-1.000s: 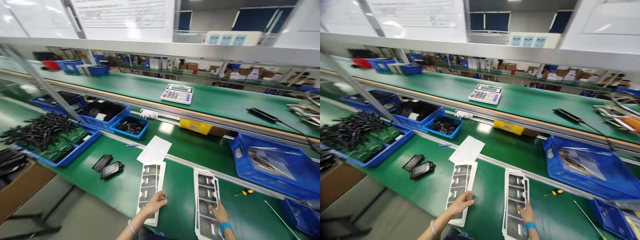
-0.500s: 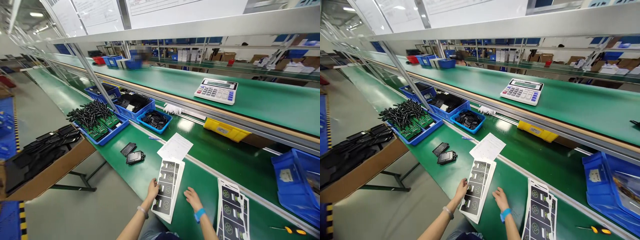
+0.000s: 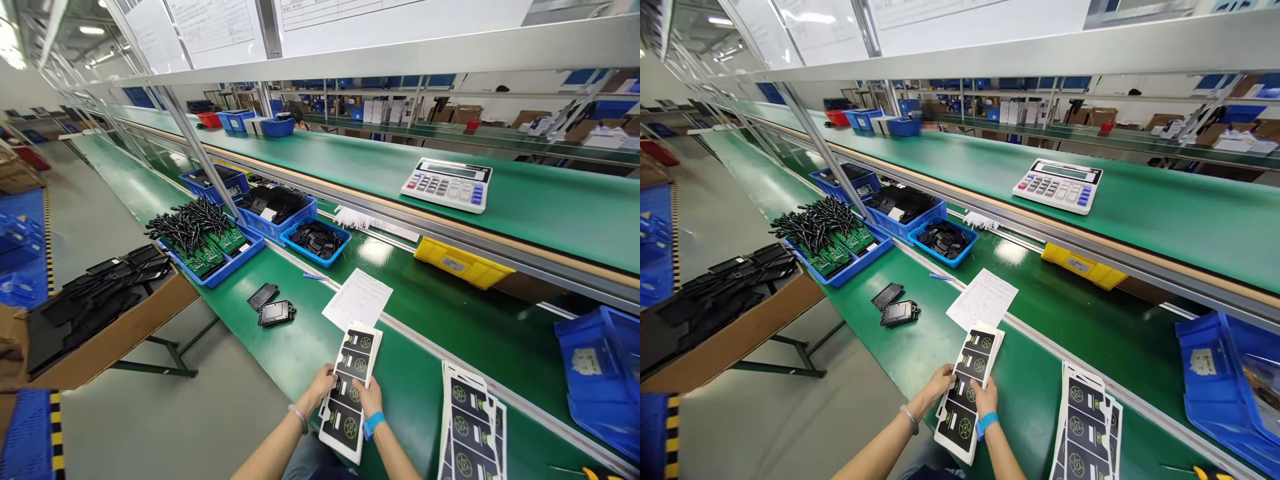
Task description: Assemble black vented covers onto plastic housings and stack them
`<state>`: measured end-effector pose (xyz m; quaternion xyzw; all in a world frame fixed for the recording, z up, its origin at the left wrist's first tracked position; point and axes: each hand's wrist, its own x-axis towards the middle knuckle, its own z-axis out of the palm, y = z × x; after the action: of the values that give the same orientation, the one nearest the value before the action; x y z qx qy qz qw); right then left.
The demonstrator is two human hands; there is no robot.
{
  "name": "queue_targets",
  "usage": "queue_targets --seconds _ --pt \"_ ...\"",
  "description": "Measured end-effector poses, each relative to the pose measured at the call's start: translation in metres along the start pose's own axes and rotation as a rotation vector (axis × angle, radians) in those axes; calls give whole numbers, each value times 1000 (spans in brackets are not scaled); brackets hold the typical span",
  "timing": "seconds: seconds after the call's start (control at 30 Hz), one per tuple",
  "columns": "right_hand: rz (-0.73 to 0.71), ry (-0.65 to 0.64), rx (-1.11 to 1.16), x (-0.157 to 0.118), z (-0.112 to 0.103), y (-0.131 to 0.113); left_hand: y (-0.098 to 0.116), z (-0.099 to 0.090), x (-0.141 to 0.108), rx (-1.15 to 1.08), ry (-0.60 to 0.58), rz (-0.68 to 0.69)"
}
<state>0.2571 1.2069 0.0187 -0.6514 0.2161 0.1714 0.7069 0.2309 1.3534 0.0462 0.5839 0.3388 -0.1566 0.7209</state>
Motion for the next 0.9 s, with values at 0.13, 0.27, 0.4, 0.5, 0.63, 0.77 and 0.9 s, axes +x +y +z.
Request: queue_targets --seconds 0.13,0.27,0.4,0.5,0.63,0.77,0.9 --pt "-60 -125 173 -29 -20 -21 16 10 -22 -68 -75 62" --pt "-101 -197 338 -63 -37 -62 57 22 -53 -144 -363 53" --pt "-127 -191 392 -99 -48 -111 105 35 -90 -126 -721 138" --pt "-129 -193 408 -123 -56 -141 132 44 -115 -87 -789 217" --pt "-143 -194 432 -145 -66 -165 151 56 -139 -36 -822 272" --pt "-149 -200 456 -159 -76 -179 157 66 -150 -28 -832 262" --pt "-145 -198 454 -168 -83 -188 159 78 -157 -52 -796 208"
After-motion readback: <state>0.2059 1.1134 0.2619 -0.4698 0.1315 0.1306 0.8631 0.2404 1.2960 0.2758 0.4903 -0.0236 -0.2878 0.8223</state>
